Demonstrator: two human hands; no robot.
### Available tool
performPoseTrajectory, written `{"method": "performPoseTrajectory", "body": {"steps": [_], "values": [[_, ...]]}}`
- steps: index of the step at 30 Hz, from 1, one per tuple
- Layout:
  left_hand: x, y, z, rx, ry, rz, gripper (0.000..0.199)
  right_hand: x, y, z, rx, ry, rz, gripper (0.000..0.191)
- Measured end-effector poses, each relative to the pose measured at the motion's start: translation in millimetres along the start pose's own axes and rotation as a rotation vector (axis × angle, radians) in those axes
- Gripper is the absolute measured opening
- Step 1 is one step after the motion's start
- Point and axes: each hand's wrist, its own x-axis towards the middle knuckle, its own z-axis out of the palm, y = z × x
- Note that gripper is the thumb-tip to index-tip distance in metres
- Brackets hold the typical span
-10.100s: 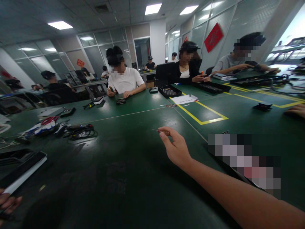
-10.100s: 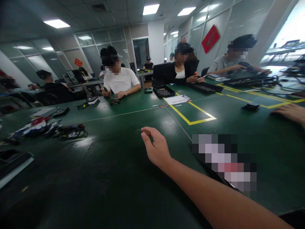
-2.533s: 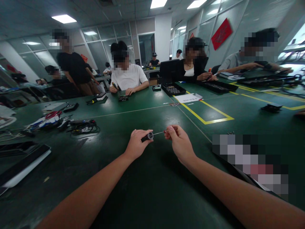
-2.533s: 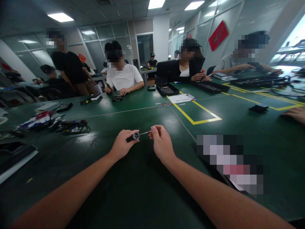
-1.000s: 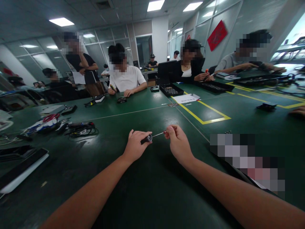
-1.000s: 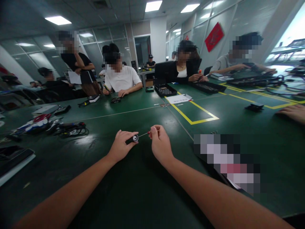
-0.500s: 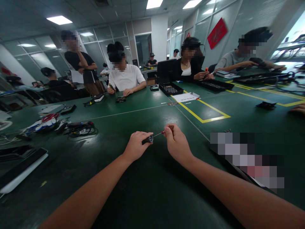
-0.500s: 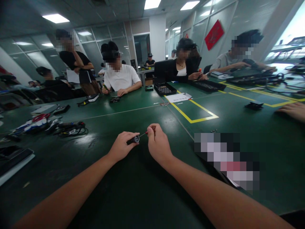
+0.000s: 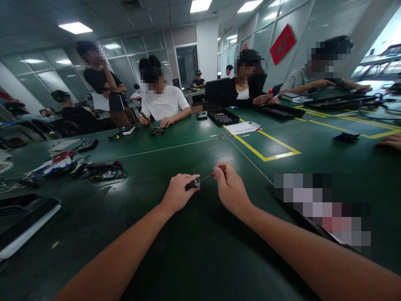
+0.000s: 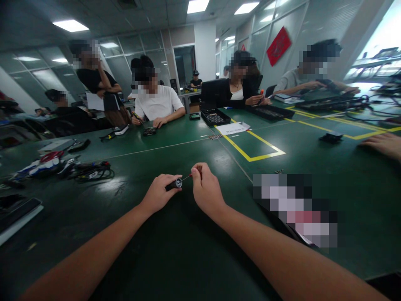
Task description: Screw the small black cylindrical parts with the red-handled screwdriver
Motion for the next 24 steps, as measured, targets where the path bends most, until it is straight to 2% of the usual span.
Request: {"method": "performPoseTrajectory", "body": {"steps": [4, 13, 20, 24], "values": [[-0.3, 1.0, -0.7, 0.003, -0.018, -0.005, 0.042, -0.8, 0.7, 0.2, -0.011, -0.019, -0.009, 0.018], [-1.1, -0.4, -0.3, 0.018, -0.001, -0.039, 0.043, 1.9, -0.5, -1.0, -0.051, 0.057, -0.043, 0.016], [-0.2, 0.8, -0.9, 0.021, -0.013, -0.035, 0.043, -1.0, -1.5, -1.2, -0.059, -0.039, -0.047, 0.017], [0.5, 0.3, -0.3, 0.021, -0.029, -0.016, 0.044, -0.3, -1.9, 0.3, -0.079, -0.037, -0.053, 0.016]]}}
